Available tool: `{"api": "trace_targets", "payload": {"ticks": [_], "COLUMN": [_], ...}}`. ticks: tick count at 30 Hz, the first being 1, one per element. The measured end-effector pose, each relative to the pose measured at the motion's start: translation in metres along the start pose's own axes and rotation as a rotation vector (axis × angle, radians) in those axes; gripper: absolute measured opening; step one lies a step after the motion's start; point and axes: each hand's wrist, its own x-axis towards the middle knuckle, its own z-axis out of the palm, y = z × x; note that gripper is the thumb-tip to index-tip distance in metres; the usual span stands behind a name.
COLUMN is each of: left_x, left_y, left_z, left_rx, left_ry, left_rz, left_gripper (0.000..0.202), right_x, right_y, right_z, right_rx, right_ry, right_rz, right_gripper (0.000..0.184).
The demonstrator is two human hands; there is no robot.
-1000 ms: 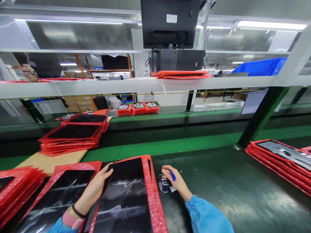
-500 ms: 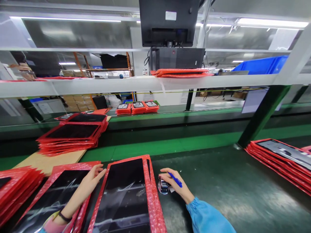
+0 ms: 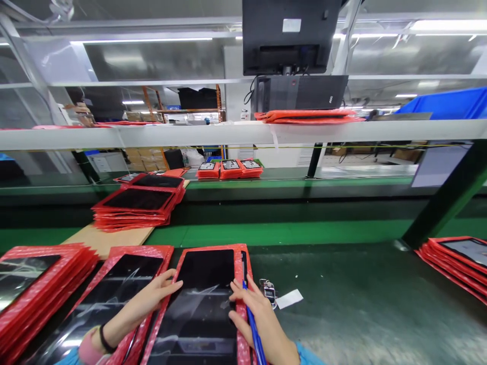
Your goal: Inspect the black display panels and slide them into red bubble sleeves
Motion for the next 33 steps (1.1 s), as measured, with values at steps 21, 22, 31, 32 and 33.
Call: {"api": "trace_targets", "payload": {"ticks": [21,22,31,32,33], "left_x": [-0.014,-0.014,0.01,0.01,0.008], "left_y": [-0.005,-0.007,0.0,0.001,0.003], "left_z": [-0.205,-0.209,-0.177,-0.16,-0.14], "left_rx": [-0.061,-0.032,0.258,0.254,0.238], "left_ry": [0.286,0.309,0.535,0.495,0.427], "left_rz": [-0.037,-0.039,0.145,0.156,0.159], "left_gripper": [0.066,0.062,0.042,0.043,0.043], "right_x": [-0.005,-0.004,0.004,0.003,0.001], "right_y": [-0.019,-0.02,-0.038,-0.037,-0.035], "right_z": [-0.01,-0.006,0.015,0.017,0.02], "right_rx": [0.494,0.588,0.608,0.521,0.428], "right_ry": [0.135,0.131,0.099,0.108,0.123], "right_rz": [0.329,0.334,0.366,0.365,0.352], "right_gripper": [0.046,0.05,0.031,0.03,0.032]}}
